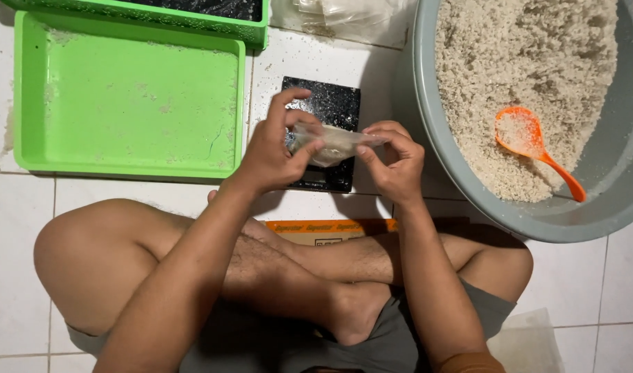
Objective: Scooping grains from a large basin into small plastic bags, weighing them on a digital scale, and sealing them.
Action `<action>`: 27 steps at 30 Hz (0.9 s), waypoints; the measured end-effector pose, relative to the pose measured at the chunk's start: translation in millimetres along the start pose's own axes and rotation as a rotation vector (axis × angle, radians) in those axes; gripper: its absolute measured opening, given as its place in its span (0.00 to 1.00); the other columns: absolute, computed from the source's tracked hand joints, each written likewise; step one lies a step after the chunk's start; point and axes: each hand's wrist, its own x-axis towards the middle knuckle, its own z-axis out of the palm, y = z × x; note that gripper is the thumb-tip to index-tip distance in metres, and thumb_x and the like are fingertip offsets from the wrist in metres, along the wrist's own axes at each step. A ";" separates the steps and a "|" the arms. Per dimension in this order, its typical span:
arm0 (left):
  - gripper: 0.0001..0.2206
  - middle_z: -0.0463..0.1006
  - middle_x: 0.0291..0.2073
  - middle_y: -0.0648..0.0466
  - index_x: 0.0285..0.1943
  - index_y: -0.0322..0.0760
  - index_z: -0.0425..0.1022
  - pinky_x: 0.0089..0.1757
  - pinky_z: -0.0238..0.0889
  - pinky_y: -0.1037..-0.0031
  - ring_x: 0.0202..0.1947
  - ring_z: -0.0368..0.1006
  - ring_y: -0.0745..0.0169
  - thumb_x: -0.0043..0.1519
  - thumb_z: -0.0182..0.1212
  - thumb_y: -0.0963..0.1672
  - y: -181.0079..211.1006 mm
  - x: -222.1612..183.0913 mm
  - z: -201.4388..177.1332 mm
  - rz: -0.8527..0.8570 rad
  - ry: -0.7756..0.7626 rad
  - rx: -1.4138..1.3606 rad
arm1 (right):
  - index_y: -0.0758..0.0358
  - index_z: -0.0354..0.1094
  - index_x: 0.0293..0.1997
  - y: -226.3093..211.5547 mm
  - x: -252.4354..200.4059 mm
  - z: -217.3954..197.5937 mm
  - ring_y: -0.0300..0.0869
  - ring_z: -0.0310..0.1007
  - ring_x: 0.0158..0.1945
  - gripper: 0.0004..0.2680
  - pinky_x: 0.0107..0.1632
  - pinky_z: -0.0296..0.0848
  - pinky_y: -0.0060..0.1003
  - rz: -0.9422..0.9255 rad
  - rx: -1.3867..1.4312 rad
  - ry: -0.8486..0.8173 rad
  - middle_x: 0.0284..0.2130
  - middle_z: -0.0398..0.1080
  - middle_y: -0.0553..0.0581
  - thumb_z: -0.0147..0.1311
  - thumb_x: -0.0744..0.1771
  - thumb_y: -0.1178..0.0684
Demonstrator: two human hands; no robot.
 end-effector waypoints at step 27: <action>0.31 0.82 0.32 0.47 0.66 0.31 0.52 0.40 0.67 0.62 0.33 0.76 0.47 0.56 0.66 0.36 -12.0 -3.1 12.5 0.027 0.027 -0.043 | 0.61 0.74 0.33 -1.1 -1.7 18.3 0.42 0.60 0.46 0.05 0.53 0.63 0.36 0.055 0.006 -0.032 0.46 0.61 0.58 0.68 0.61 0.59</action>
